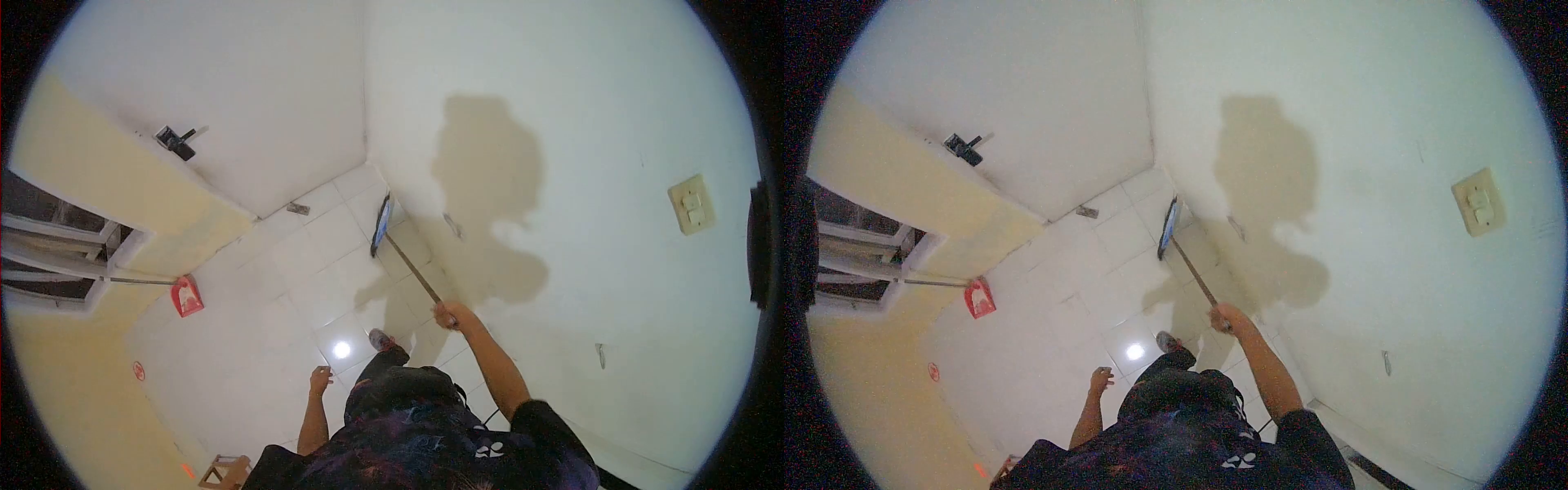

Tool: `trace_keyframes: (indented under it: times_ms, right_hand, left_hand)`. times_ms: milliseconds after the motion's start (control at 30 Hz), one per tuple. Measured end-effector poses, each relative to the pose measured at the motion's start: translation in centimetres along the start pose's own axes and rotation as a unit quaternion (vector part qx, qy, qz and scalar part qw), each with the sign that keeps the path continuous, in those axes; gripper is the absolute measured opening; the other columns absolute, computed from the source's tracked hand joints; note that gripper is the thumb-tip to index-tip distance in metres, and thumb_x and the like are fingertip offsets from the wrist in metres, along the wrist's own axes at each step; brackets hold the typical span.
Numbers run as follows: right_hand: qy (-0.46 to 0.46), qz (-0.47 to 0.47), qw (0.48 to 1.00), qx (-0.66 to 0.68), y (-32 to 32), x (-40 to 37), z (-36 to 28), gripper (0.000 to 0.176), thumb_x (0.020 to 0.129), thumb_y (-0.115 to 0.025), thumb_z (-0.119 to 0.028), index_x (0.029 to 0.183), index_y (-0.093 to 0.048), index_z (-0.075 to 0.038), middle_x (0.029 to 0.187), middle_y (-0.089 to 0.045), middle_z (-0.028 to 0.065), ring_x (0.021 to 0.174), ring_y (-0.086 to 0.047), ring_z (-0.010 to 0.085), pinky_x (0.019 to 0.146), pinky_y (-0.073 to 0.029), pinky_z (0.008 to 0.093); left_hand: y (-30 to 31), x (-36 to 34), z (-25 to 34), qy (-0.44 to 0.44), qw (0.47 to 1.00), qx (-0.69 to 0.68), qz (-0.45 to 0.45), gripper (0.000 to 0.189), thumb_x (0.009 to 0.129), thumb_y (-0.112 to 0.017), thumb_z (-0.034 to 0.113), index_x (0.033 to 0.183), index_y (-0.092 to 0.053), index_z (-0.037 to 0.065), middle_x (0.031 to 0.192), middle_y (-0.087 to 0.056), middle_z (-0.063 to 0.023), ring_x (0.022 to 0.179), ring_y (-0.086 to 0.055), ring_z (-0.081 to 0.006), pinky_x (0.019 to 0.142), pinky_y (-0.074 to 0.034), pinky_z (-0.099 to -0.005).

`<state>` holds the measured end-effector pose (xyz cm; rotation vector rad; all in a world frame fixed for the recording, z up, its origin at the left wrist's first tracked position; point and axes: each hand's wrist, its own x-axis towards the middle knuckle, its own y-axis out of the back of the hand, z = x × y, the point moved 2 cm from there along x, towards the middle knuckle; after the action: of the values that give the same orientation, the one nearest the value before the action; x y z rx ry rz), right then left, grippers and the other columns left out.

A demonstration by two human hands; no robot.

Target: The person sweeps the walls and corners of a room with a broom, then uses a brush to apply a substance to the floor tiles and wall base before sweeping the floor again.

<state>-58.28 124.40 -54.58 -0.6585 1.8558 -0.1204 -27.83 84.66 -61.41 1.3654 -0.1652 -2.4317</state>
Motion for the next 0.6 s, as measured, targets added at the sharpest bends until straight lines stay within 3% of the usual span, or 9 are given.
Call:
trace_keyframes:
  times_ms: [33,67,133,200,267,400,467,533,600]
  right_hand:
    - [0.009,-0.068,0.985,0.161,-1.4,-4.4,0.6,0.027,0.087,-0.056,-0.024,0.067,-0.044,-0.011,0.050,-0.038,-0.0019,0.037,-0.037,0.0131,0.033,-0.028,0.0292]
    - [-0.062,0.013,0.978,0.199,-3.6,-8.6,0.2,0.029,0.091,-0.052,-0.020,0.065,-0.041,-0.013,0.050,-0.038,-0.0026,0.035,-0.035,0.0117,0.031,-0.026,0.0267]
    - [-0.082,-0.026,0.957,0.278,-5.6,-14.9,0.9,0.025,0.092,-0.047,-0.014,0.069,-0.038,-0.014,0.047,-0.031,-0.0052,0.033,-0.029,0.0046,0.029,-0.022,0.0202]
    - [-0.066,0.036,0.931,0.358,-8.2,-19.3,0.2,0.025,0.093,-0.044,-0.011,0.069,-0.038,-0.013,0.047,-0.031,-0.0054,0.035,-0.030,0.0041,0.030,-0.023,0.0189]
    - [-0.084,0.002,0.895,0.438,-7.9,-18.7,0.9,0.029,0.091,-0.046,-0.009,0.064,-0.036,-0.013,0.048,-0.032,-0.0050,0.035,-0.031,0.0053,0.032,-0.025,0.0205]
    - [-0.014,0.001,0.884,0.467,-7.0,-10.6,0.4,0.033,0.085,-0.050,-0.007,0.057,-0.034,-0.012,0.050,-0.035,-0.0037,0.036,-0.034,0.0090,0.034,-0.027,0.0248]
    - [0.050,-0.005,0.928,0.369,-8.1,-4.8,-2.3,0.030,0.080,-0.053,-0.007,0.056,-0.035,-0.012,0.051,-0.037,-0.0023,0.037,-0.034,0.0123,0.036,-0.027,0.0267]
    - [0.038,0.019,0.927,0.373,-9.8,1.4,-5.3,0.027,0.080,-0.052,-0.007,0.059,-0.037,-0.012,0.051,-0.036,-0.0013,0.039,-0.035,0.0122,0.037,-0.028,0.0262]
    - [-0.013,-0.038,0.926,0.376,-10.8,6.8,-9.6,0.024,0.080,-0.051,-0.006,0.061,-0.037,-0.011,0.052,-0.037,-0.0003,0.040,-0.035,0.0121,0.038,-0.031,0.0278]
  left_hand:
    - [0.2,0.0,-0.7,0.013,1.000,0.005,0.005,0.036,0.087,-0.059,0.026,0.104,-0.060,-0.006,0.084,-0.066,-0.0149,0.075,-0.066,-0.0200,0.054,-0.057,-0.0300]
    - [0.5,0.4,-1.6,0.016,1.000,0.015,-0.005,0.039,0.087,-0.058,0.031,0.107,-0.058,-0.002,0.086,-0.067,-0.0144,0.072,-0.066,-0.0202,0.052,-0.054,-0.0309]
    - [0.4,2.0,-2.9,0.021,0.999,0.036,-0.022,0.044,0.086,-0.056,0.040,0.112,-0.055,0.005,0.091,-0.068,-0.0135,0.066,-0.067,-0.0206,0.047,-0.048,-0.0328]
    - [-0.1,3.3,-3.3,-0.023,1.000,0.015,-0.014,0.043,0.087,-0.055,0.040,0.112,-0.056,0.004,0.090,-0.068,-0.0137,0.065,-0.067,-0.0208,0.045,-0.046,-0.0303]
    - [-0.3,3.5,-2.0,-0.039,0.999,-0.001,-0.005,0.040,0.087,-0.056,0.035,0.108,-0.058,0.002,0.088,-0.068,-0.0140,0.068,-0.067,-0.0204,0.048,-0.050,-0.0296]
    - [-0.9,3.4,1.6,-0.043,0.998,-0.043,0.009,0.034,0.085,-0.061,0.027,0.103,-0.061,-0.002,0.084,-0.068,-0.0144,0.072,-0.066,-0.0194,0.057,-0.057,-0.0300]
    - [-1.4,3.5,3.2,-0.072,0.995,-0.062,0.017,0.035,0.086,-0.061,0.028,0.103,-0.061,-0.002,0.085,-0.068,-0.0147,0.073,-0.066,-0.0195,0.059,-0.057,-0.0301]
    - [-1.2,2.3,4.6,-0.068,0.994,-0.078,0.019,0.035,0.088,-0.060,0.029,0.105,-0.060,-0.002,0.092,-0.066,-0.0152,0.079,-0.065,-0.0200,0.060,-0.057,-0.0315]
    - [-0.8,0.3,5.9,-0.062,0.993,-0.092,0.029,0.035,0.089,-0.059,0.028,0.106,-0.059,-0.003,0.095,-0.064,-0.0154,0.083,-0.065,-0.0203,0.060,-0.057,-0.0323]
